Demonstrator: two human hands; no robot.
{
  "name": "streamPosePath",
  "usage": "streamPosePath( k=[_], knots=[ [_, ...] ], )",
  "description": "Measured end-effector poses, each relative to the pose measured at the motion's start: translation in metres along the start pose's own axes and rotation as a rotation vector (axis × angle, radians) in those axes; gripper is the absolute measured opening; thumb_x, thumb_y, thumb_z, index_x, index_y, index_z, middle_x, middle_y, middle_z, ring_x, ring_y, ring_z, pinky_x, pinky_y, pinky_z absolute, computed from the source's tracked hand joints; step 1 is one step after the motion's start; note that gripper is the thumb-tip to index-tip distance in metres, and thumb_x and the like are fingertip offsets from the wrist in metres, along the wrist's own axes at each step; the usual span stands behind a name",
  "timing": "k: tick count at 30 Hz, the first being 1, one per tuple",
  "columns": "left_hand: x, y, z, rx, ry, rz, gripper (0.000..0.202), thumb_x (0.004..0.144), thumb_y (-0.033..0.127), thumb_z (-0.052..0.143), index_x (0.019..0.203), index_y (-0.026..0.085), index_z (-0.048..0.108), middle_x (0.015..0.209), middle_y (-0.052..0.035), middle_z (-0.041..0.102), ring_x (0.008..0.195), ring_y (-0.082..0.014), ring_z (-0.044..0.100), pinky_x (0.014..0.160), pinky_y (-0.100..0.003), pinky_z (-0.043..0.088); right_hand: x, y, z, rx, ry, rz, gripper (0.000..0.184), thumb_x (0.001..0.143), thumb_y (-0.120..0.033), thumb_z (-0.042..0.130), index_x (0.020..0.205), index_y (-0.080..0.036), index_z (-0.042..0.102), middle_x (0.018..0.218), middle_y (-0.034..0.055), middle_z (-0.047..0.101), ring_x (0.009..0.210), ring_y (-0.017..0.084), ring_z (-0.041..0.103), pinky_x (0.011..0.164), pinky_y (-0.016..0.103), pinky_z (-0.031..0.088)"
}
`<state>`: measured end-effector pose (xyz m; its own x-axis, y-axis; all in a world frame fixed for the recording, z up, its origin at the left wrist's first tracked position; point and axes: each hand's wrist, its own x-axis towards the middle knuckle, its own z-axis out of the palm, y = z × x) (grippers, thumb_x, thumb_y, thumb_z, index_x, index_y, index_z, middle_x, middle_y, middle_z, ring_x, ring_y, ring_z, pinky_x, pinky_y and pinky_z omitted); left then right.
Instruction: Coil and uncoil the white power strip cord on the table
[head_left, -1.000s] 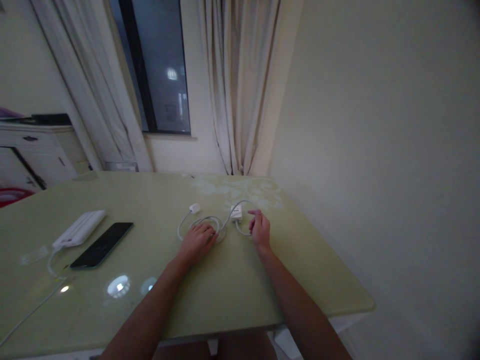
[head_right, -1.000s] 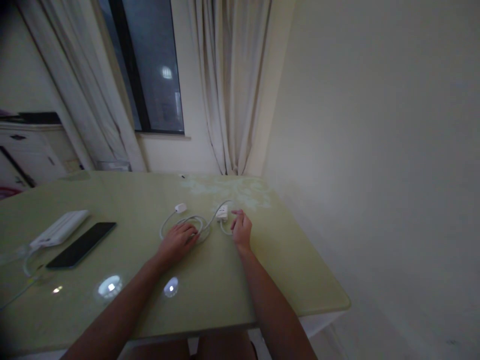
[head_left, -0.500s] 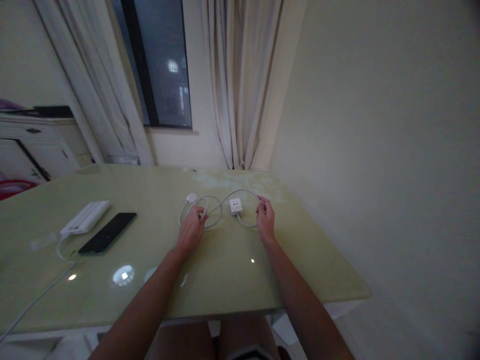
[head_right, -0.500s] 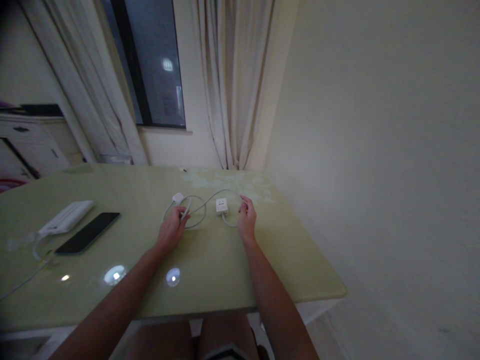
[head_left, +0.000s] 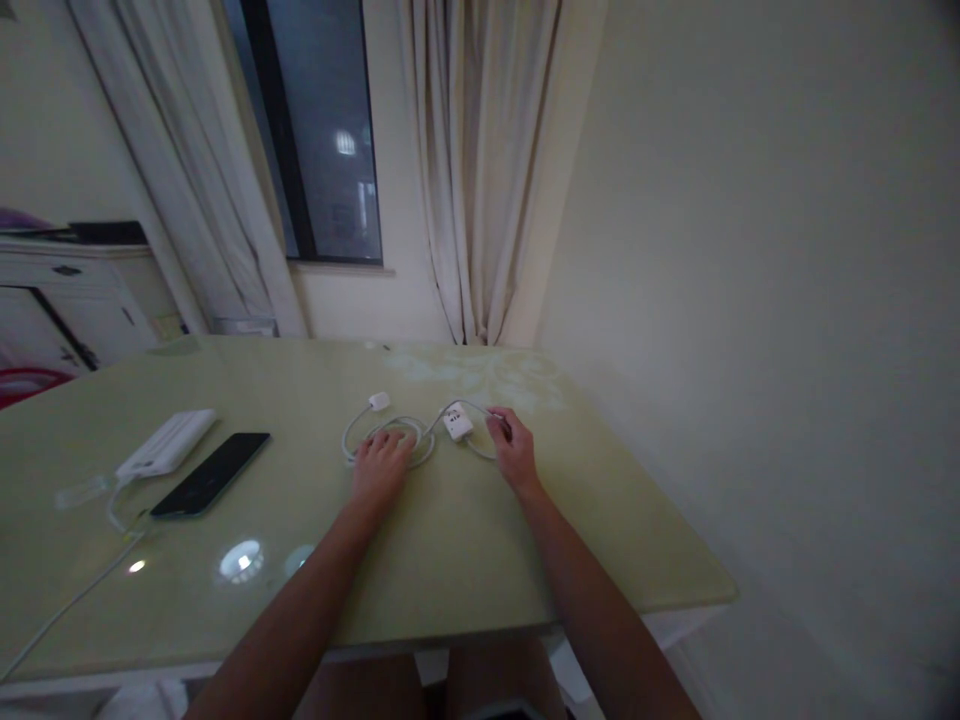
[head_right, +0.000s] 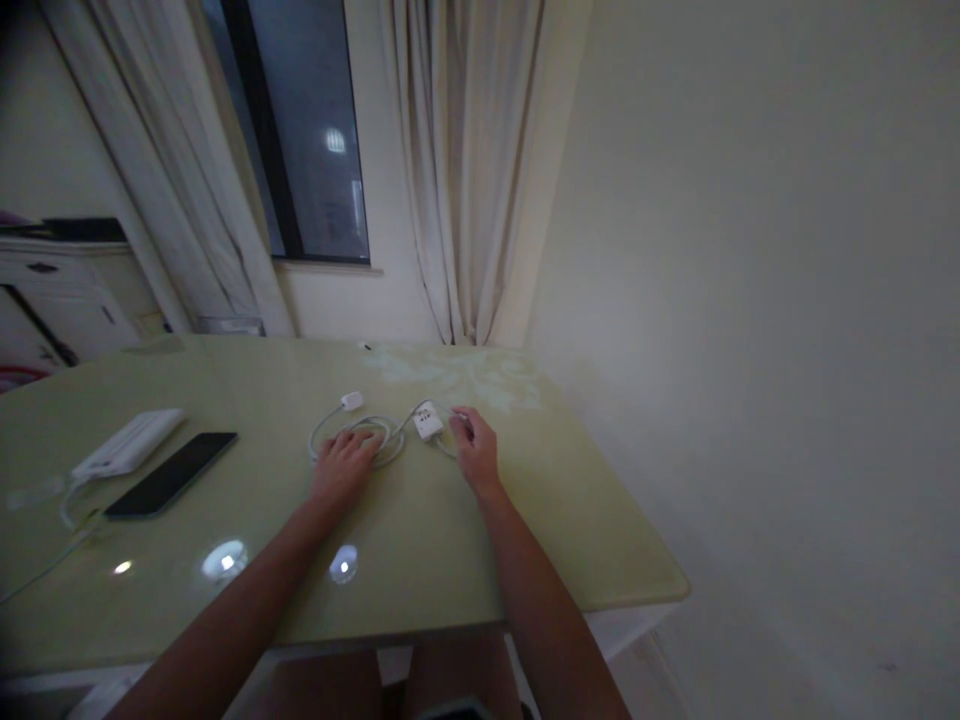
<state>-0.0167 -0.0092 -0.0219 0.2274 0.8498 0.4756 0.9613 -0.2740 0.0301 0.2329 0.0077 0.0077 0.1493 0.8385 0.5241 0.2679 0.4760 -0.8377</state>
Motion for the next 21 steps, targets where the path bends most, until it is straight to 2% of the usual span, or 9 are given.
streamPosePath(
  k=[3,6,8,10,12,15,17,19,21],
  knots=[
    [0.002,0.001,-0.003,-0.006,-0.075,0.021,0.039,0.092,0.010,0.044,0.122,0.022,0.066,0.126,-0.0136,0.068,0.120,-0.0312,0.057,0.099,-0.045,0.042,-0.005,-0.005,0.005,-0.018,-0.103,-0.066,0.033,0.094,-0.045,0.057,0.113,-0.026,0.076,0.110,0.0038,0.076,0.101,0.024,0.069,0.093,0.035,0.051],
    [0.004,0.002,-0.011,-0.016,-0.068,-0.139,0.039,0.095,0.010,0.037,0.124,0.018,0.061,0.119,-0.0152,0.069,0.114,-0.0288,0.061,0.094,-0.041,0.045,-0.007,-0.007,0.007,-0.049,-0.171,-0.129,0.034,0.099,-0.042,0.051,0.125,-0.031,0.071,0.128,0.0023,0.071,0.116,0.023,0.066,0.102,0.037,0.049],
    [0.005,0.000,-0.016,-0.089,-0.049,-0.319,0.039,0.097,0.013,0.032,0.127,0.017,0.057,0.114,-0.0141,0.070,0.105,-0.0277,0.065,0.085,-0.038,0.047,-0.008,-0.007,0.007,-0.080,-0.176,-0.164,0.036,0.101,-0.039,0.048,0.129,-0.030,0.067,0.130,0.0027,0.069,0.118,0.023,0.066,0.102,0.036,0.049],
    [0.006,-0.003,-0.020,-0.196,-0.034,-0.466,0.039,0.096,0.012,0.034,0.129,0.018,0.054,0.110,-0.0111,0.071,0.096,-0.0259,0.067,0.078,-0.034,0.047,-0.009,-0.009,0.008,-0.128,-0.150,-0.193,0.037,0.102,-0.036,0.044,0.130,-0.027,0.065,0.123,0.0051,0.072,0.109,0.021,0.069,0.097,0.034,0.051],
    [0.007,-0.007,-0.021,-0.269,0.001,-0.528,0.042,0.091,0.009,0.039,0.129,0.018,0.053,0.102,-0.0083,0.072,0.091,-0.0252,0.068,0.075,-0.033,0.046,-0.011,-0.011,0.008,-0.198,-0.108,-0.210,0.037,0.102,-0.031,0.040,0.130,-0.022,0.063,0.110,0.0066,0.073,0.097,0.020,0.069,0.089,0.031,0.052],
    [0.007,-0.012,-0.016,-0.309,0.108,-0.438,0.041,0.086,0.008,0.043,0.123,0.017,0.057,0.097,-0.0082,0.072,0.092,-0.0262,0.067,0.077,-0.034,0.047,-0.013,-0.015,0.007,-0.301,-0.065,-0.262,0.041,0.099,-0.021,0.037,0.135,-0.019,0.058,0.100,0.0057,0.071,0.092,0.018,0.067,0.087,0.030,0.051],
    [0.007,-0.015,-0.010,-0.336,0.182,-0.326,0.036,0.085,0.009,0.043,0.117,0.016,0.059,0.103,-0.0098,0.071,0.095,-0.0262,0.066,0.081,-0.035,0.047,-0.013,-0.018,0.004,-0.354,-0.057,-0.333,0.050,0.095,-0.014,0.036,0.142,-0.019,0.054,0.101,0.0057,0.071,0.094,0.018,0.065,0.091,0.031,0.050],
    [0.006,-0.016,-0.004,-0.365,0.225,-0.225,0.031,0.084,0.009,0.042,0.109,0.017,0.059,0.112,-0.0110,0.070,0.096,-0.0249,0.065,0.084,-0.035,0.048,-0.012,-0.021,0.000,-0.414,-0.030,-0.411,0.059,0.092,-0.010,0.035,0.148,-0.019,0.048,0.107,0.0074,0.070,0.100,0.020,0.063,0.095,0.034,0.049],
    [0.005,-0.016,-0.001,-0.377,0.218,-0.146,0.026,0.084,0.009,0.041,0.101,0.018,0.059,0.115,-0.0110,0.070,0.093,-0.0234,0.064,0.084,-0.035,0.048,-0.010,-0.024,-0.002,-0.485,0.015,-0.473,0.061,0.092,-0.012,0.037,0.152,-0.019,0.043,0.118,0.0101,0.067,0.108,0.023,0.059,0.098,0.037,0.048]
  ],
)
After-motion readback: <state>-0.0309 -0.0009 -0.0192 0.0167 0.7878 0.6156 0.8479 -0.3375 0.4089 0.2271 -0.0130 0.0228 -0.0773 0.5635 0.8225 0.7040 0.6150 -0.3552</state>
